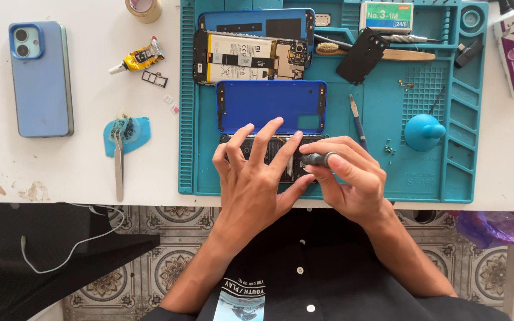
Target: The person disassembles a smartphone by removing the back cover and unscrewing internal components. They then transfer the camera module to a replacement back cover and begin reassembly by screwing the module into place.
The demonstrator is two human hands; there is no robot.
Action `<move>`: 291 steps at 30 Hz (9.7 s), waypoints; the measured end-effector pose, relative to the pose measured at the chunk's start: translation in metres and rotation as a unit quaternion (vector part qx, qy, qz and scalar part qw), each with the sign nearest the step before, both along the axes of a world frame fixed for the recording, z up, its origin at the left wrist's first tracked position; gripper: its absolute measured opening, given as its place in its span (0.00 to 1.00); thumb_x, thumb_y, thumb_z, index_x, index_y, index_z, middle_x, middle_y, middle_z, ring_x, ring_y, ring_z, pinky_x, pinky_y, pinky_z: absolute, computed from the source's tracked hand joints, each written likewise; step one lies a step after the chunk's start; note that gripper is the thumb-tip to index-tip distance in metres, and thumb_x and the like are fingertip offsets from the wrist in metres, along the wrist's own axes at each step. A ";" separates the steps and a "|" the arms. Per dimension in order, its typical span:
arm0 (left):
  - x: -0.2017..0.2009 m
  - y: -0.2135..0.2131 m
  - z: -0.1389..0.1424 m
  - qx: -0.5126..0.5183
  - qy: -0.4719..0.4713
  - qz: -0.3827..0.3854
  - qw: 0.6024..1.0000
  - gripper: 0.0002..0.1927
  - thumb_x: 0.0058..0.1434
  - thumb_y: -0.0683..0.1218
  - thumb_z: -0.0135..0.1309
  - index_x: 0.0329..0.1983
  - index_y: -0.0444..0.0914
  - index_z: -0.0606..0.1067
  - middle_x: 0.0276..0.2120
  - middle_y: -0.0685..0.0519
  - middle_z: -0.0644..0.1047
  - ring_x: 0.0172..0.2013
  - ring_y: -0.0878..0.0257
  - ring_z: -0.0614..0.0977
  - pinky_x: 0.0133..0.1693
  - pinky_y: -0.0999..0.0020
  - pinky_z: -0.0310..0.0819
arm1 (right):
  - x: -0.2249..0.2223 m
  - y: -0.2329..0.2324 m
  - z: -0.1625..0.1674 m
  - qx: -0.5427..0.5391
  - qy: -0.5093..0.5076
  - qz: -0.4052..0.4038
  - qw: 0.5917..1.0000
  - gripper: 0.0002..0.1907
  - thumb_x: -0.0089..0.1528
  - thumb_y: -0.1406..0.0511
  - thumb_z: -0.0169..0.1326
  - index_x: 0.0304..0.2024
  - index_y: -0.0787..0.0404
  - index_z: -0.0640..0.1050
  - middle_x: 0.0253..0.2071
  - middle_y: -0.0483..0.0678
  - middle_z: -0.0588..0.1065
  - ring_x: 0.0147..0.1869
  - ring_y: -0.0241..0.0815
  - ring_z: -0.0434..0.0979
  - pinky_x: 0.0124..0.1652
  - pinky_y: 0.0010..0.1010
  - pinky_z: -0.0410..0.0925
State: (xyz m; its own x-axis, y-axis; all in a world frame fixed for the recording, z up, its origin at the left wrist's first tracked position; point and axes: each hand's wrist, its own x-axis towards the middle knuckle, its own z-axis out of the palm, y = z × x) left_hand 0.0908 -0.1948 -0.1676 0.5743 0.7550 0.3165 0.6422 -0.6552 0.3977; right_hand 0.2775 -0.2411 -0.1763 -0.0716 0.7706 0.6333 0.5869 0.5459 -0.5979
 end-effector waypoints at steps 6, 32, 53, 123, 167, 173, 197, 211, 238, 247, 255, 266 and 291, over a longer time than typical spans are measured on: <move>0.000 -0.001 0.001 0.006 -0.003 -0.001 1.000 0.29 0.65 0.65 0.58 0.64 0.47 0.78 0.68 0.53 0.66 0.65 0.49 0.60 0.62 0.50 0.50 | 0.007 -0.003 -0.005 0.007 0.018 0.045 0.999 0.27 0.68 0.62 0.59 0.66 0.51 0.63 0.52 0.54 0.79 0.52 0.53 0.79 0.51 0.39 0.72; 0.001 -0.005 0.006 0.014 -0.020 0.000 1.000 0.31 0.59 0.64 0.62 0.62 0.45 0.77 0.67 0.50 0.66 0.65 0.48 0.61 0.61 0.49 0.50 | 0.002 -0.001 -0.004 0.017 0.019 0.007 1.000 0.25 0.69 0.73 0.56 0.65 0.50 0.66 0.49 0.46 0.81 0.54 0.48 0.81 0.54 0.35 0.64; 0.003 -0.007 0.008 0.011 -0.075 0.025 0.997 0.25 0.55 0.54 0.65 0.55 0.42 0.76 0.60 0.52 0.72 0.63 0.51 0.68 0.63 0.51 0.55 | -0.005 0.002 0.008 0.075 -0.030 -0.019 0.997 0.27 0.63 0.74 0.66 0.58 0.54 0.68 0.48 0.49 0.80 0.45 0.48 0.77 0.50 0.39 0.65; 0.005 -0.005 -0.009 0.070 -0.126 -0.105 0.984 0.11 0.53 0.55 0.70 0.31 0.46 0.82 0.41 0.61 0.82 0.46 0.58 0.78 0.48 0.59 0.63 | 0.024 -0.022 -0.022 0.000 0.217 -0.171 0.961 0.30 0.66 0.74 0.63 0.63 0.60 0.59 0.42 0.56 0.76 0.42 0.42 0.83 0.45 0.31 0.78; 0.004 -0.004 -0.008 0.052 -0.144 -0.105 0.983 0.11 0.55 0.54 0.70 0.31 0.44 0.83 0.39 0.61 0.83 0.43 0.60 0.80 0.47 0.60 0.64 | 0.021 -0.018 -0.024 -0.048 0.194 -0.082 0.976 0.30 0.66 0.78 0.58 0.61 0.60 0.56 0.50 0.59 0.71 0.50 0.52 0.84 0.46 0.37 0.78; 0.001 -0.004 -0.007 0.047 -0.141 -0.105 0.983 0.11 0.55 0.54 0.70 0.32 0.44 0.83 0.39 0.61 0.83 0.43 0.60 0.80 0.46 0.61 0.64 | 0.020 -0.019 -0.024 -0.041 0.186 -0.086 0.978 0.29 0.68 0.77 0.58 0.61 0.59 0.55 0.51 0.58 0.70 0.49 0.51 0.84 0.47 0.37 0.78; 0.001 -0.004 -0.003 0.049 -0.151 -0.101 0.982 0.11 0.54 0.52 0.71 0.33 0.44 0.82 0.40 0.61 0.82 0.44 0.60 0.80 0.46 0.61 0.65 | 0.017 -0.006 0.011 -0.027 0.030 0.012 0.999 0.19 0.61 0.70 0.67 0.52 0.58 0.75 0.44 0.55 0.77 0.45 0.51 0.81 0.43 0.38 0.76; 0.000 -0.005 -0.004 0.046 -0.155 -0.104 0.981 0.11 0.54 0.52 0.70 0.33 0.44 0.82 0.40 0.61 0.82 0.44 0.60 0.80 0.48 0.60 0.66 | 0.024 -0.009 0.022 -0.040 0.002 0.029 0.999 0.29 0.59 0.72 0.62 0.59 0.47 0.70 0.55 0.54 0.76 0.54 0.54 0.76 0.55 0.46 0.65; 0.002 -0.005 -0.002 0.049 -0.154 -0.097 0.982 0.07 0.56 0.50 0.68 0.33 0.44 0.82 0.38 0.62 0.82 0.43 0.61 0.80 0.48 0.62 0.65 | 0.019 0.000 0.018 0.026 -0.044 -0.026 0.998 0.27 0.59 0.66 0.69 0.55 0.51 0.69 0.47 0.48 0.80 0.45 0.44 0.80 0.49 0.38 0.58; 0.003 -0.006 -0.003 0.050 -0.155 -0.097 0.982 0.08 0.56 0.50 0.68 0.33 0.44 0.82 0.38 0.61 0.82 0.43 0.61 0.80 0.47 0.62 0.65 | 0.019 -0.012 0.008 -0.004 0.043 -0.060 0.997 0.19 0.60 0.74 0.66 0.45 0.57 0.70 0.44 0.55 0.80 0.45 0.47 0.81 0.45 0.36 0.69; 0.004 -0.004 -0.004 0.045 -0.157 -0.100 0.982 0.07 0.56 0.49 0.68 0.32 0.44 0.82 0.38 0.61 0.82 0.42 0.61 0.80 0.47 0.62 0.65 | 0.032 -0.025 -0.015 -0.006 0.172 -0.024 0.985 0.34 0.63 0.79 0.60 0.67 0.55 0.63 0.48 0.63 0.78 0.46 0.45 0.81 0.44 0.30 0.76; 0.005 -0.005 -0.004 0.043 -0.155 -0.099 0.982 0.08 0.56 0.50 0.68 0.32 0.44 0.82 0.38 0.61 0.82 0.42 0.62 0.80 0.47 0.62 0.65 | 0.032 -0.026 -0.023 -0.032 0.191 -0.006 0.981 0.35 0.63 0.80 0.60 0.68 0.53 0.63 0.49 0.62 0.77 0.50 0.48 0.83 0.45 0.29 0.77; 0.004 -0.004 -0.002 0.039 -0.153 -0.101 0.982 0.08 0.56 0.50 0.68 0.34 0.43 0.82 0.39 0.61 0.82 0.42 0.61 0.80 0.48 0.61 0.65 | 0.035 -0.016 0.003 0.034 0.005 -0.003 0.999 0.20 0.65 0.61 0.58 0.58 0.46 0.69 0.52 0.55 0.76 0.51 0.55 0.77 0.54 0.43 0.64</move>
State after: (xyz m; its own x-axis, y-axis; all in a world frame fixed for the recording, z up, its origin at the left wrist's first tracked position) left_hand 0.0944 -0.1991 -0.1692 0.5785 0.6022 0.5501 0.3547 -0.7931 0.4952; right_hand 0.3126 -0.2572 -0.1733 -0.0602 0.7267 0.6843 0.5846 0.5813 -0.5659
